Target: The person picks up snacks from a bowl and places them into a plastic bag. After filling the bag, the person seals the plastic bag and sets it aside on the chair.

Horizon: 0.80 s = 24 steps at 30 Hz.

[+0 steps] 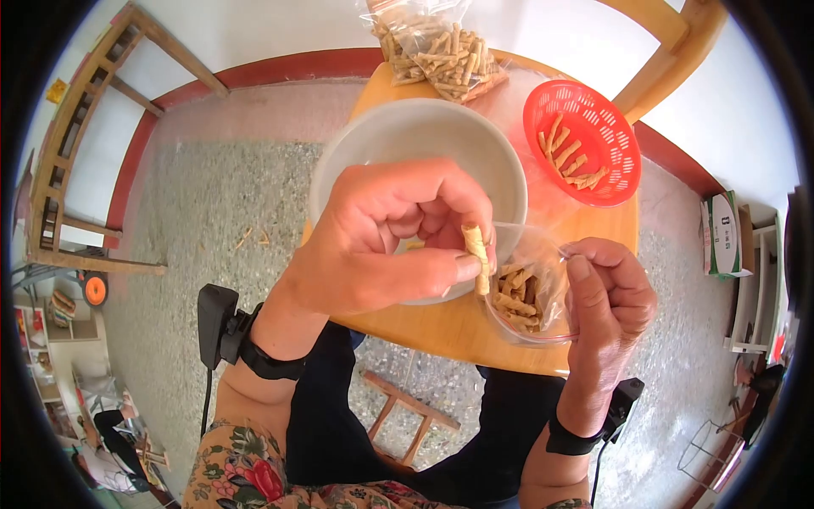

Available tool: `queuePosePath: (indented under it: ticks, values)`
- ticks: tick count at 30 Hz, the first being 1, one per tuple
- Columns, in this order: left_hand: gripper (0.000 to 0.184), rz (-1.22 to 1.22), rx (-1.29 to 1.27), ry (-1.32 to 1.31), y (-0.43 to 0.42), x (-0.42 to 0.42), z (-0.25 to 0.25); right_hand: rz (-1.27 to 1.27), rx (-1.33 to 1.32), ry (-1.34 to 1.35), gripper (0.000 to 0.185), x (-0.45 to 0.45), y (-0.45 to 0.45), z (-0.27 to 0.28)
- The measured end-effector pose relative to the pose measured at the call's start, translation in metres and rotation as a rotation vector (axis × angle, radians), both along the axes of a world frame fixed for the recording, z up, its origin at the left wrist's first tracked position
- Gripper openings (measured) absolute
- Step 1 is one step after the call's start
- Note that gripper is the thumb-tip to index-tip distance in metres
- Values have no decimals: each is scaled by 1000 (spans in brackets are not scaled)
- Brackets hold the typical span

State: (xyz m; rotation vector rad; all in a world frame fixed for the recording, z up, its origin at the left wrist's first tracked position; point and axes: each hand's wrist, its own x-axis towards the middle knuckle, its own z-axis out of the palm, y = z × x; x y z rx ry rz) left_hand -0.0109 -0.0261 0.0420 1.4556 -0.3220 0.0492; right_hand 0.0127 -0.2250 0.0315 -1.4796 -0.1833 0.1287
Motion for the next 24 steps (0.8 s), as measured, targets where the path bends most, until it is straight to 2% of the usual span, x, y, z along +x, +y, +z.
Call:
queuePosePath:
  ticks: [1, 5, 8, 10, 13, 14, 16, 19, 23, 24]
  values:
    - [12, -8, -70, 33, -2, 0, 0, 8, 7, 13, 9, 0, 1, 0]
    - [17, 17, -82, -1, -9, -3, 2, 25, -22, 4, 9, -1, 3, 2]
    - [17, 61, 44, -65, -15, -5, 4, 36, -9, 5, 9, -1, 3, 0]
    - [17, 99, 215, -131, -19, -6, 6, 30, -15, 7, 9, 0, 4, -1]
    - [17, 100, 237, -133, -20, -7, 5, 34, -13, 6, 10, 0, 4, 0]
    - [17, 100, 237, -132, -22, -7, 4, 34, -13, 7, 10, 0, 4, 0]
    - [17, 109, -6, -79, -26, -6, 2, 37, -23, 1, 10, 0, 3, -1]
    - [18, 64, -130, 23, -25, -4, 4, 30, -6, 7, 10, 0, 4, -1]
    - [18, 103, -173, 31, -26, -4, 2, 48, -18, 14, 10, 1, 3, 0]
    - [19, 138, 35, -58, -25, -6, -1, 50, -14, 11, 10, 1, 3, -1]
